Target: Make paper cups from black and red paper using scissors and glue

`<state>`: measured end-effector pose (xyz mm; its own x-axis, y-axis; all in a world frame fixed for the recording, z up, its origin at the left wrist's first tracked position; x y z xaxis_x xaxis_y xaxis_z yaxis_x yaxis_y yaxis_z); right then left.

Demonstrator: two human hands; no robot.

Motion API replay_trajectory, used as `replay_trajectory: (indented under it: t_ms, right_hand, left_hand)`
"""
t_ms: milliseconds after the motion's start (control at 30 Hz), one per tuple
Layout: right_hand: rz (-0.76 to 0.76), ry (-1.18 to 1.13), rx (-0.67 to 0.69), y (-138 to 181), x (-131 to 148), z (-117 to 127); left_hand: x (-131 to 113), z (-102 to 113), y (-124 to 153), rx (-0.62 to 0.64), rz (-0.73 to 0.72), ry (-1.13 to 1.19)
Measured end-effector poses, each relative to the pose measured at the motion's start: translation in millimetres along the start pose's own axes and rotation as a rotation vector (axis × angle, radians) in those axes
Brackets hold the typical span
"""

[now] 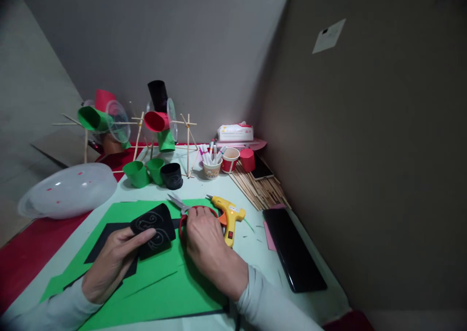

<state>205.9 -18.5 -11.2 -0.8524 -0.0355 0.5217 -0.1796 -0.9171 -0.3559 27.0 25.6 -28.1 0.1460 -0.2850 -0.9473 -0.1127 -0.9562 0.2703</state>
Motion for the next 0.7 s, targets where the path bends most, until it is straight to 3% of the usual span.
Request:
replay_trajectory:
  t_ms: [233,400,533,633,700]
  right_hand:
    - [-0.242,-0.75,-0.15,-17,-10,35]
    - [-0.473,-1.158,-0.171,-15,-23,41]
    - [-0.572,-1.328,-0.065,-8,-17,40]
    - [-0.634,-1.456,-0.042,-2,-15,37]
    - [-0.653,-1.543,-0.011,2,-13,33]
  left_hand:
    - [-5,-2,-2,-0.032,0.053,0.085]
    - [-35,-2,9,-0.04,0.023,0.16]
    - [-66,-6,23,-0.07,-0.154,0.208]
    - [-87,-4,30,-0.173,-0.399,0.198]
    - [-98,4,32,-0.221,-0.447,0.207]
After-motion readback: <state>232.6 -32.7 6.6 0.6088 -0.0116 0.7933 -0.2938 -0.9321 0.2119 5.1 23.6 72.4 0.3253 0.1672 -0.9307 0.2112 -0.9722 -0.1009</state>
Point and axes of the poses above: each hand's wrist, its own y-axis away from the middle knuckle, its own z-axis out of the back of the hand, x = y × z, the point moved 3 cm from there along -y, towards the middle knuckle, and after that the axes turned 13 degrees about -x, right-handed, at the moved point
